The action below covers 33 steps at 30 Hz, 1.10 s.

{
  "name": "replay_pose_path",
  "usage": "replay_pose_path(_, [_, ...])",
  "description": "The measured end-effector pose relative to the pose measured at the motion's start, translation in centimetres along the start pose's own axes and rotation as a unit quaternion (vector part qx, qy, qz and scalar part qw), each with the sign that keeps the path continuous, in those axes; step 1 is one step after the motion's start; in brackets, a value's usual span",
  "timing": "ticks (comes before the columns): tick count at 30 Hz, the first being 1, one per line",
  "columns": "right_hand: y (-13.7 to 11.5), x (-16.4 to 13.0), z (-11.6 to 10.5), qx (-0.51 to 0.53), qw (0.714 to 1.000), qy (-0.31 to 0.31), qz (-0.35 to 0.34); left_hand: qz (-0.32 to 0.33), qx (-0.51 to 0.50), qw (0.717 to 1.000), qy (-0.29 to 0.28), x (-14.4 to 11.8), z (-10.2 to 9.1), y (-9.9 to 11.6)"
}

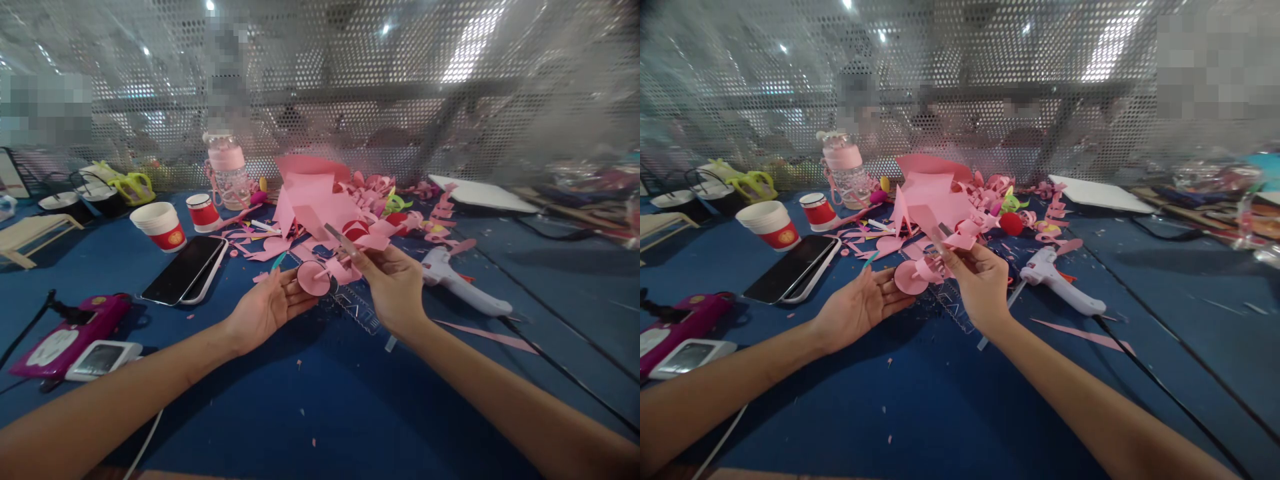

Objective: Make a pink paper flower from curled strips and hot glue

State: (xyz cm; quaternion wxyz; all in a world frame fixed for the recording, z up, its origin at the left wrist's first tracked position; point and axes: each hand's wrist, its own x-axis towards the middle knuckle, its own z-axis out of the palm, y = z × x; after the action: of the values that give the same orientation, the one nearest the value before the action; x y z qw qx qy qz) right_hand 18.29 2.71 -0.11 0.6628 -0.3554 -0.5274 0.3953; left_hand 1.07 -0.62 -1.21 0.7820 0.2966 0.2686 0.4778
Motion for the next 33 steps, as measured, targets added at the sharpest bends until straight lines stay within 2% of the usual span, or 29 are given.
replay_pose_path(9, [0.0,-0.2,-0.1,-0.040,0.998,-0.018,-0.050,-0.013,-0.026,1.000,0.006,-0.1,0.1,0.1])
replay_pose_path(16, [0.2,-0.4,-0.3,-0.080,0.993,-0.008,-0.091,-0.026,-0.046,0.999,0.007,-0.2,0.3,0.4])
replay_pose_path(33, [1.1,-0.6,-0.5,-0.082,0.992,-0.015,-0.099,-0.038,-0.053,0.998,-0.002,-0.3,0.2,0.5])
